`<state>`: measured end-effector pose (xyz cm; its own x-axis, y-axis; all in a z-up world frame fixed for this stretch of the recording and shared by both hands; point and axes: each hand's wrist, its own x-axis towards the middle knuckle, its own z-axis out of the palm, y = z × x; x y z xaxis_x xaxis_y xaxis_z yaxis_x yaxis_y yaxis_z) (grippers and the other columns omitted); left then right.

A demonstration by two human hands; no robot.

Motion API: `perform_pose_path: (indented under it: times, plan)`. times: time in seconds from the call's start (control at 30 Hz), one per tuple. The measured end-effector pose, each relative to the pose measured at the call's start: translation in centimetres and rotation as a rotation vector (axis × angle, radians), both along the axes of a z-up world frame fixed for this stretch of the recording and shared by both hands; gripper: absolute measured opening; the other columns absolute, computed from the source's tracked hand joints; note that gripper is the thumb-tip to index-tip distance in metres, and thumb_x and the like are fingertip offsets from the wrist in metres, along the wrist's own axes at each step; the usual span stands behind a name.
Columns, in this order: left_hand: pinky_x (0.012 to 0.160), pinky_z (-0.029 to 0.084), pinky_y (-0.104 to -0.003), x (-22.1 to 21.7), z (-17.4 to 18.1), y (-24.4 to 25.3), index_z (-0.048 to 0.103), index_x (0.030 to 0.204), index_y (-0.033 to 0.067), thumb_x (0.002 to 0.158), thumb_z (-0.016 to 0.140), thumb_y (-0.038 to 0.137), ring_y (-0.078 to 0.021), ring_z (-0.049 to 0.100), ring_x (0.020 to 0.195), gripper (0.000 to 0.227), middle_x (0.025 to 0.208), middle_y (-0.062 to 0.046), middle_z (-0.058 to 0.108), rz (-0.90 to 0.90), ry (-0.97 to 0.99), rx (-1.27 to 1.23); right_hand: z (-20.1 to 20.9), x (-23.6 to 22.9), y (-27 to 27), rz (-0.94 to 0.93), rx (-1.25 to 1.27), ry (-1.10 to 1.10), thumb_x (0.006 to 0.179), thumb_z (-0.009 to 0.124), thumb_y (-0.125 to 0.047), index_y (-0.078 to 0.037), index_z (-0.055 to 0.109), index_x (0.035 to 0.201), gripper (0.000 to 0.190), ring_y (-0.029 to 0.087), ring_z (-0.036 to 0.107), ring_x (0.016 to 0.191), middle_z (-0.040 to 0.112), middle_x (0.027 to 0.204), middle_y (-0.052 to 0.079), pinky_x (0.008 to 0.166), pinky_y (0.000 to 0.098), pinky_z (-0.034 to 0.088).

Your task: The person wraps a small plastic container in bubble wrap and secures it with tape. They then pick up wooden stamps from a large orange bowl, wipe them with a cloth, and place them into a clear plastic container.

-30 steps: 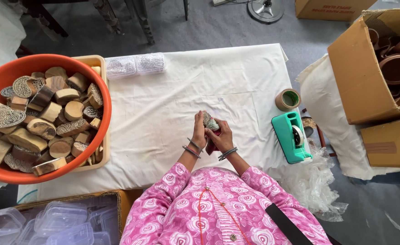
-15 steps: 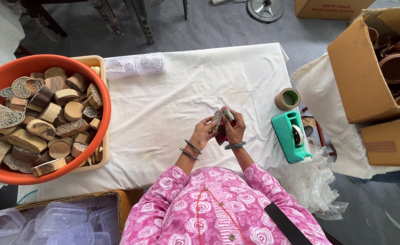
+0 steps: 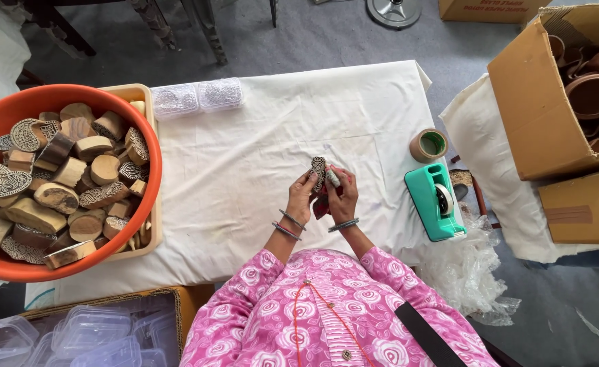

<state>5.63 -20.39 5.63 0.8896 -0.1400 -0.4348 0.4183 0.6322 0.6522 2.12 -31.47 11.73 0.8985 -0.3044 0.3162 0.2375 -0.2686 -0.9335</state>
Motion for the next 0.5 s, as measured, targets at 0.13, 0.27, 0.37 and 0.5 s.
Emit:
perform_pose_path:
  times: [0.13, 0.27, 0.37, 0.5]
  plan:
    - [0.082, 0.058, -0.026, 0.2, -0.9, -0.1, 0.068, 0.128, 0.0028, 0.095, 0.072, 0.013, -0.0097, 0.068, 0.092, 0.035, 0.108, -0.001, 0.075, 0.086, -0.024, -0.114, -0.8, -1.3, 0.0, 0.046, 0.035, 0.087, 0.094, 0.071, 0.000, -0.005, 0.068, 0.126, 0.033, 0.015, 0.069, 0.094, 0.059, 0.124, 0.010, 0.078, 0.0277, 0.059]
    - [0.080, 0.057, -0.030, 0.8, -1.1, 0.8, 0.067, 0.129, 0.0039, 0.094, 0.072, 0.012, -0.0114, 0.068, 0.089, 0.037, 0.108, -0.003, 0.073, 0.176, 0.004, -0.111, -2.7, -2.3, -1.0, 0.259, 0.015, 0.131, 0.087, 0.070, 0.002, -0.003, 0.068, 0.121, 0.034, 0.015, 0.070, 0.090, 0.060, 0.121, 0.010, 0.073, 0.0273, 0.060]
    - [0.076, 0.055, -0.029, 0.5, -1.0, 0.9, 0.067, 0.127, 0.0046, 0.095, 0.072, 0.015, -0.0101, 0.067, 0.089, 0.034, 0.107, -0.001, 0.073, 0.123, -0.023, -0.042, -3.5, -0.4, -2.1, 0.188, 0.174, 0.152, 0.091, 0.070, -0.001, -0.002, 0.068, 0.122, 0.031, 0.014, 0.071, 0.090, 0.061, 0.118, 0.009, 0.075, 0.0268, 0.061]
    - [0.075, 0.056, -0.030, -0.3, -2.9, 0.5, 0.069, 0.119, -0.0010, 0.100, 0.073, 0.019, -0.0112, 0.065, 0.085, 0.028, 0.100, -0.003, 0.071, -0.123, -0.128, 0.002, -1.4, 2.7, -3.1, 0.182, 0.056, -0.002, 0.101, 0.070, -0.010, 0.003, 0.067, 0.130, 0.032, 0.014, 0.064, 0.107, 0.061, 0.123, 0.009, 0.090, 0.0285, 0.053]
